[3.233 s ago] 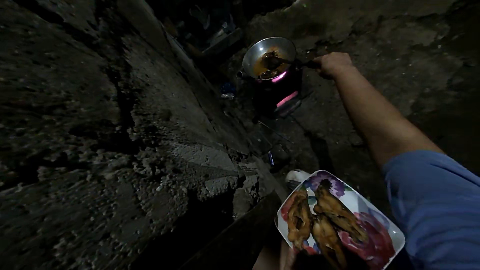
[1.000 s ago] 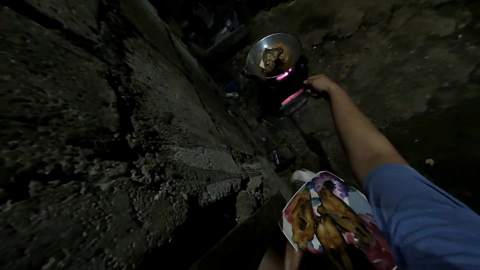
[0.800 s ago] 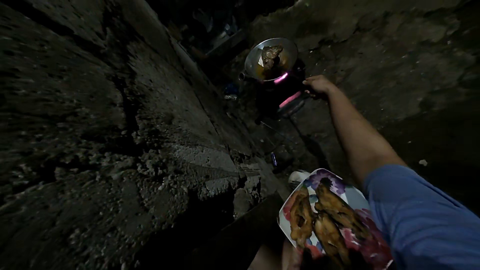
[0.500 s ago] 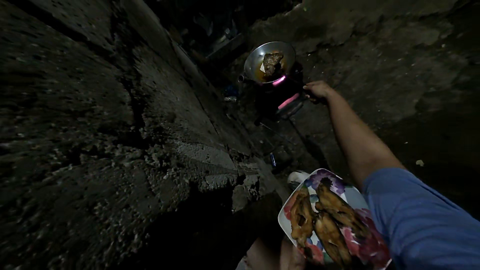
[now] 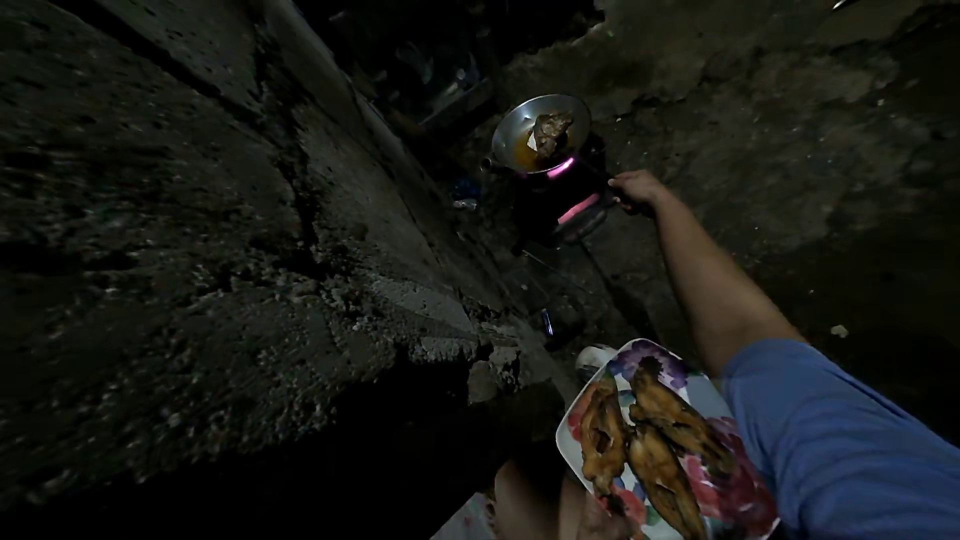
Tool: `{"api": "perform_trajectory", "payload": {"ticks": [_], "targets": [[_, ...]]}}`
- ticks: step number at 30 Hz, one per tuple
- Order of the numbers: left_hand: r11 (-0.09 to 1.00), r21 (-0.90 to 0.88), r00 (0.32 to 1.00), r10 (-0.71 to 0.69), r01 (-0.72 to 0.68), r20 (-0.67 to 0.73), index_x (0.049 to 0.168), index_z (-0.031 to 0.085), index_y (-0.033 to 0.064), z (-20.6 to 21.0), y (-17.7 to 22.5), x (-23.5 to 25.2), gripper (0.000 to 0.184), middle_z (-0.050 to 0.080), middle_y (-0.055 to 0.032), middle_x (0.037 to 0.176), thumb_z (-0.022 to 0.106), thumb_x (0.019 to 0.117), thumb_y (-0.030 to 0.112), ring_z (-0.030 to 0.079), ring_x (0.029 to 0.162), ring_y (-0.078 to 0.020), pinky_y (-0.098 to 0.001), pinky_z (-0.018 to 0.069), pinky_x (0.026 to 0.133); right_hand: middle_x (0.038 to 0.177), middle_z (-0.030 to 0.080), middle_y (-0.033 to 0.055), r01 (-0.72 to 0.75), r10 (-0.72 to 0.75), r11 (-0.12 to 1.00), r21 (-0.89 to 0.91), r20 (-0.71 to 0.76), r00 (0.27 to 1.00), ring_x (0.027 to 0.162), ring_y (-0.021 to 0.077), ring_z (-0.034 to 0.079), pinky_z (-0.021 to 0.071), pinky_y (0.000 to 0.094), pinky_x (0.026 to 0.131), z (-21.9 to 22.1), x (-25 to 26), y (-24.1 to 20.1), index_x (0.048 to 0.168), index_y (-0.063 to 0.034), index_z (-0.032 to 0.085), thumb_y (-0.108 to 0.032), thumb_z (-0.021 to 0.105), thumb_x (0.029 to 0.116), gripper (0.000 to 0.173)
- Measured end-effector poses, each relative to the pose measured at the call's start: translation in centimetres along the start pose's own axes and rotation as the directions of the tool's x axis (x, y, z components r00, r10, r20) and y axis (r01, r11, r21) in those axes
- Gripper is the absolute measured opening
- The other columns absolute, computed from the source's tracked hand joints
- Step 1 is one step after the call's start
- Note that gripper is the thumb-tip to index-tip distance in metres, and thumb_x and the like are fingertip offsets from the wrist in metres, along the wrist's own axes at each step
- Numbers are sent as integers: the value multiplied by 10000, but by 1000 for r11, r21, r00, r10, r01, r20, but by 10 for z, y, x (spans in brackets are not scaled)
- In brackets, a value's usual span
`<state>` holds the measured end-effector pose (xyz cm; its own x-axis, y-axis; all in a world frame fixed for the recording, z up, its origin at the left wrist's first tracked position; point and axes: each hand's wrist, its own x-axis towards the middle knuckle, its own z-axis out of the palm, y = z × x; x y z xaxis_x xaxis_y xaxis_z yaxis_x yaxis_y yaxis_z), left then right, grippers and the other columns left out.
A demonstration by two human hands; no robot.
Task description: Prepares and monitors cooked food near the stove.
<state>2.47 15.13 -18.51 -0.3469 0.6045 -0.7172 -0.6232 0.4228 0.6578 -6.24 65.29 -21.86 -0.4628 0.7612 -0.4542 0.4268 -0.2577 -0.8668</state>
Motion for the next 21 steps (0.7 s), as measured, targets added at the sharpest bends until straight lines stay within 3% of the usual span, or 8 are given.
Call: {"api": "perform_trajectory", "payload": {"ticks": [6, 14, 21], "targets": [[999, -6, 999, -51, 51, 11, 1232, 453, -7, -4, -5, -1, 363, 620, -3, 922, 480, 898, -145, 617, 738, -7, -179, 535, 661, 883, 543, 77, 27, -28, 999, -39, -25, 999, 616, 114, 429, 402, 287, 572, 2, -12, -3, 1381, -34, 565, -269, 441, 1125, 368], [997, -60, 998, -37, 40, 54, 1186, 471, 29, -8, -8, -3, 332, 643, 22, 882, 484, 902, -142, 624, 721, 5, -168, 538, 664, 1140, 611, 240, 42, -48, 989, -142, -40, 998, 833, 279, 558, 481, 456, 768, 7, -10, -4, 1398, -6, 564, -267, 454, 1122, 395], [996, -72, 998, -55, 58, 42, 1220, 452, 26, -9, -4, -6, 347, 623, 19, 901, 466, 917, -142, 602, 723, 11, -158, 517, 653, 1140, 611, 250, 45, -52, 983, -180, -30, 998, 838, 297, 575, 492, 480, 774, 16, -3, 0, 1378, -4, 580, -271, 463, 1119, 390]]}}
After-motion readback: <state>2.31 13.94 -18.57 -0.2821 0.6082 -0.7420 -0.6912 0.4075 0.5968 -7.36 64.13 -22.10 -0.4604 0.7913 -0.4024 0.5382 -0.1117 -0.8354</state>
